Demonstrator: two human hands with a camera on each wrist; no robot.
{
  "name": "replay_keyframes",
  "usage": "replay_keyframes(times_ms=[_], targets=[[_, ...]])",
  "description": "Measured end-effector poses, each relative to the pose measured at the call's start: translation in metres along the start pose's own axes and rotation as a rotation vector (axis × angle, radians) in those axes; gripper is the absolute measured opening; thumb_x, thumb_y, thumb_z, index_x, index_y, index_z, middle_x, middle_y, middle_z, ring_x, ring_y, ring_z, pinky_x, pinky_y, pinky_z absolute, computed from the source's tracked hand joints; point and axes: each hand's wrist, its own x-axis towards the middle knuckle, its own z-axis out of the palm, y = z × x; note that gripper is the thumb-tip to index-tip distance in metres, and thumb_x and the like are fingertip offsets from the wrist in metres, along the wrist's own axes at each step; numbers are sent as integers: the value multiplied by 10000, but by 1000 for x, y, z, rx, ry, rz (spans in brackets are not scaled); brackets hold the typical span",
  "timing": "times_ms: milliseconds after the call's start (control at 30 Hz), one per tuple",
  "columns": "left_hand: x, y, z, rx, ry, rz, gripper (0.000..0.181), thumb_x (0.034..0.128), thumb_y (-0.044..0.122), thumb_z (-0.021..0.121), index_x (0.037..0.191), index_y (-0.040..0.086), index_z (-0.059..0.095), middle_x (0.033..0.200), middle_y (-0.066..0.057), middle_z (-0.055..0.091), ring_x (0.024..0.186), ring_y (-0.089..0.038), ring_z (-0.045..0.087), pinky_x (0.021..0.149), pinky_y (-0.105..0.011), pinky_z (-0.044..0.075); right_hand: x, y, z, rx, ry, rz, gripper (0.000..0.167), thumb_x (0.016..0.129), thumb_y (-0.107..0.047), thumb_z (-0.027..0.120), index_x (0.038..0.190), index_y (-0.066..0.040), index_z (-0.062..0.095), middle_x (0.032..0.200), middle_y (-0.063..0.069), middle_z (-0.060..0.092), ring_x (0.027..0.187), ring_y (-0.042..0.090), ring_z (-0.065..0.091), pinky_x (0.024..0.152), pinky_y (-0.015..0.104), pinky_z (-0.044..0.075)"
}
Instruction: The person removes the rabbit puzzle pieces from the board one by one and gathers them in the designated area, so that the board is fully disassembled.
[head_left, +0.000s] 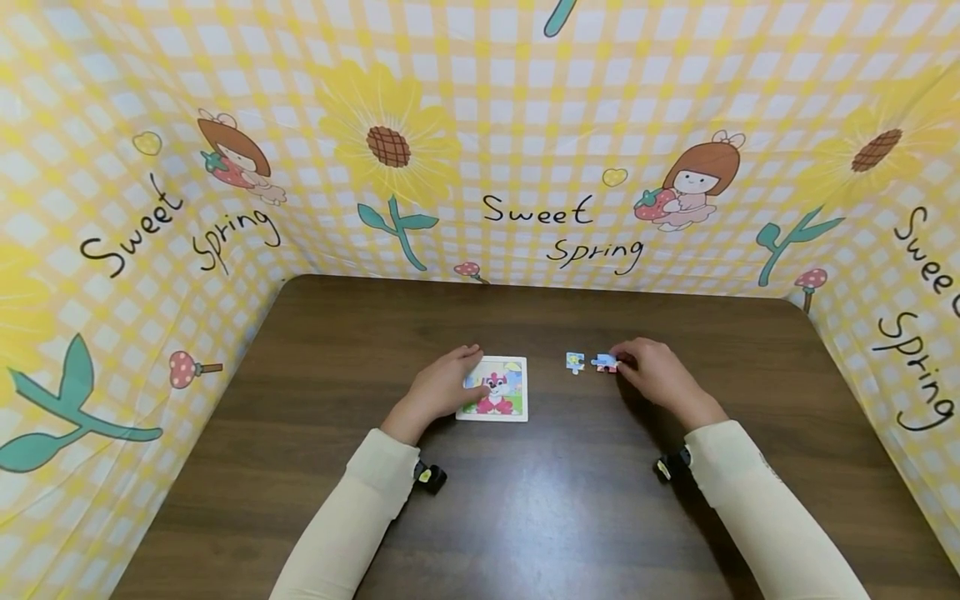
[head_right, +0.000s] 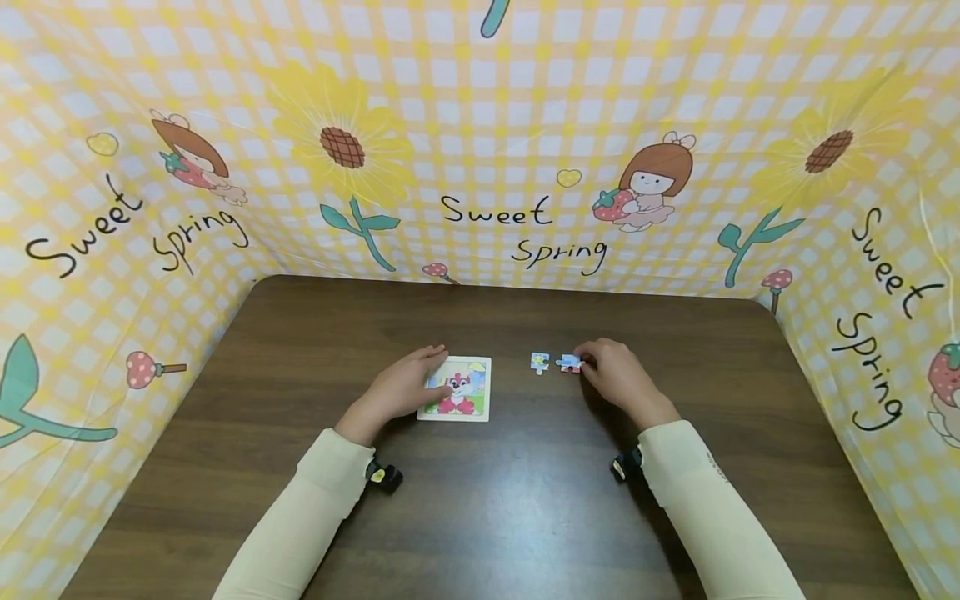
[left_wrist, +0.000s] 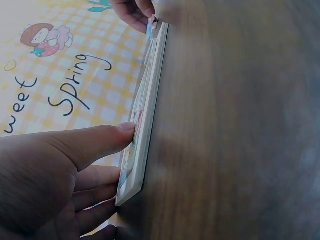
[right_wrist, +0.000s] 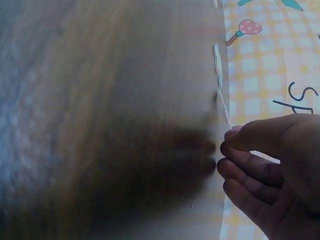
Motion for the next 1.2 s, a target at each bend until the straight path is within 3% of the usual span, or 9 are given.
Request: replay_keyframes(times_ms=[667,900,1200], targets=[[-1,1,-1,-14,-13,-16,721,894,478,663,1492,162,416,1559,39,330,1441,-177,254,1078,-483,338,-4,4,3,-29,-2,-10,236,892,-56,683,1119,8,699,1030,149,654,929,297,610,813,479,489],[-1,1,-2,-5,-6,-2,727,897,480,659,1493,146,411,1556,20,336,1439,-187,260,1080,-478,337,2,-9,0,-19,49,-34,233,917,-112,672,1126,-16,706,1043,122,644,980,307,614,863,491,481],[-4,3,-3,-13,-15,-7,716,908,476,642,1499,150,404,1562,20,325,1439,-191,261,1070,-504,342,12,-34,11,47,42,-51,250,922,-117,662,1158,-43,697,1096,108,635,1004,299,617,846,481,496]])
